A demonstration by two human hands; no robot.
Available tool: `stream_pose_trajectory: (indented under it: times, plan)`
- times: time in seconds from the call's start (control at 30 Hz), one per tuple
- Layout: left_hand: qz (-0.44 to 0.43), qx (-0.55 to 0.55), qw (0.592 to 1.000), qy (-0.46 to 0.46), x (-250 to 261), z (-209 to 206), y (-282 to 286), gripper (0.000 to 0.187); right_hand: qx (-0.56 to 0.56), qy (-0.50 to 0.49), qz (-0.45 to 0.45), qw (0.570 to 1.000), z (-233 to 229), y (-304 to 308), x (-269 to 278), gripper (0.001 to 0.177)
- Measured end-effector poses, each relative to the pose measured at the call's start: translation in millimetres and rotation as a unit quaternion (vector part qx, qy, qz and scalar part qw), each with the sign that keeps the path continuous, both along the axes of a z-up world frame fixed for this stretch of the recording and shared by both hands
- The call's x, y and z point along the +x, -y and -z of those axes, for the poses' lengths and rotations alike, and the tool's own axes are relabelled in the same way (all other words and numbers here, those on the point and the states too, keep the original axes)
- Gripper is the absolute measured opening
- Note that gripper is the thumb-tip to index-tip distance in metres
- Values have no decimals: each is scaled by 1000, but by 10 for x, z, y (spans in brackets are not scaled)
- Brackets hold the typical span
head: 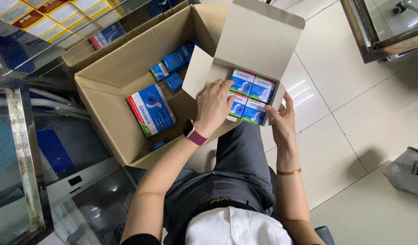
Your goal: The person sits and packs small blue boxes labeled 'SUREMED' from a large cardboard box into smaller white boxes. They arrange the small boxes neatly inside the white boxes, close the flaps, and place the filled white boxes onto a glass shelf.
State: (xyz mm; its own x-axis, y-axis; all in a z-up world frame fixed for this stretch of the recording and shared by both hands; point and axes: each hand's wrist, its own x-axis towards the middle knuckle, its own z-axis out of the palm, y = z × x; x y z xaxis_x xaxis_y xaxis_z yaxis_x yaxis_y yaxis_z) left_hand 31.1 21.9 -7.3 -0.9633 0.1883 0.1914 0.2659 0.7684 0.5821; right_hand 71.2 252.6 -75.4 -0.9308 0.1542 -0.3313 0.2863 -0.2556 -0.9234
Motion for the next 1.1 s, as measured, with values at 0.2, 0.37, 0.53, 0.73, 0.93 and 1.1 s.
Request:
stream_pose_trajectory:
  times: [0.2, 0.37, 0.53, 0.73, 0.93, 1.1]
  plan:
    - [-115, 116, 959, -231, -3, -495, 372, 26, -50, -35, 1, 998, 133, -176, 18, 86]
    - [-235, 84, 960, -127, -578, 274, 1108, 19, -41, -23, -1, 999, 111, -336, 19, 86]
    - [-100, -54, 993, 34, -689, 2201, 1257, 21, -66, -33, -1, 997, 202, -434, 49, 86]
    - [236, 64, 970, -3, -830, 3284, 786, 66, -59, -37, 5, 998, 163, -464, 40, 86]
    - [135, 133, 976, 107, -588, 4513, 518, 53, -47, -40, -3, 998, 136, -426, 48, 83]
    - [103, -59, 964, 237, -699, 3126, 831, 31, -20, -20, 6, 1000, 62, -393, 46, 84]
